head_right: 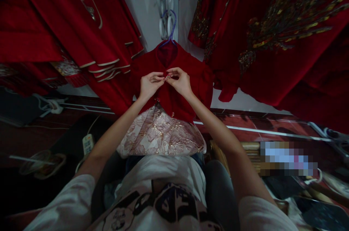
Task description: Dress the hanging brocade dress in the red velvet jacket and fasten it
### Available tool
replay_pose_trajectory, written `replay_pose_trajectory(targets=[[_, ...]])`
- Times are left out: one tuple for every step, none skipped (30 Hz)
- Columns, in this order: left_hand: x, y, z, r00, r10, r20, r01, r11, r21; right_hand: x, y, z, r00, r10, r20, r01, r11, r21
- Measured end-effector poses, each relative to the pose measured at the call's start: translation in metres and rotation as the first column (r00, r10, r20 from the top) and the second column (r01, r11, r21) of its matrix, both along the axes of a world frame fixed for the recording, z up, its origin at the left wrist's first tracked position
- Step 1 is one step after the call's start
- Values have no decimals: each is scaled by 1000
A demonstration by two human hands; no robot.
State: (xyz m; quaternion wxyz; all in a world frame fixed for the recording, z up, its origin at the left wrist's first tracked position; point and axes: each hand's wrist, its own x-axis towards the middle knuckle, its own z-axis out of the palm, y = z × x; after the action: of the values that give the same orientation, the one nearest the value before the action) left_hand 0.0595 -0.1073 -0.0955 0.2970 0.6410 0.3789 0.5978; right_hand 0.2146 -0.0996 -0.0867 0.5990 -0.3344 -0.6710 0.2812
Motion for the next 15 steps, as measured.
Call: replay_pose_trajectory(targets=[[0,1,0,1000,-5,-8,5,1000,8,1,1,2,1000,5,11,-5,1000,-7],[0,1,1,1000,-13,-17,13,1000,15,3,3,3,1000,10,26,-10,1000,-17],[0,2,1,999,-23,-27,24,1000,18,4,5,4,999,17,40,-16,1000,-27],[-1,3,2,999,-36,-40,37,999,19,6,6,5,998,27,53,-25,999,-36],[-1,4,3,997,-49,-56,50,999,18,7,8,5,997,40,63,-37,998,-42],[-2,5,5,995,-62,-76,64,998,17,9,10,5,996,54,72,-51,998,-45],[-2,5,7,992,-76,-98,78,997,17,10,11,5,994,64,83,-61,997,-44],[-2,6,10,988,-92,-124,95,995,18,10,13,5,993,68,98,-64,997,-39],[-2,6,13,983,-110,-150,114,993,19,10,14,4,991,62,117,-59,998,-30],[-2,6,15,976,-128,-175,134,991,22,9,15,4,989,48,139,-46,999,-19],[-1,6,17,969,-148,-197,156,987,26,9,16,3,987,27,160,-26,1000,-9],[1,7,17,962,-167,-217,178,983,32,8,17,3,984,2,177,-2,1000,-1],[3,7,16,956,-181,-232,196,980,40,7,18,2,982,-22,188,21,1000,3],[4,9,14,953,-187,-238,205,977,52,6,19,1,981,-41,192,41,999,5],[6,11,9,954,-186,-236,206,976,63,7,21,-1,981,-52,187,52,999,5]])
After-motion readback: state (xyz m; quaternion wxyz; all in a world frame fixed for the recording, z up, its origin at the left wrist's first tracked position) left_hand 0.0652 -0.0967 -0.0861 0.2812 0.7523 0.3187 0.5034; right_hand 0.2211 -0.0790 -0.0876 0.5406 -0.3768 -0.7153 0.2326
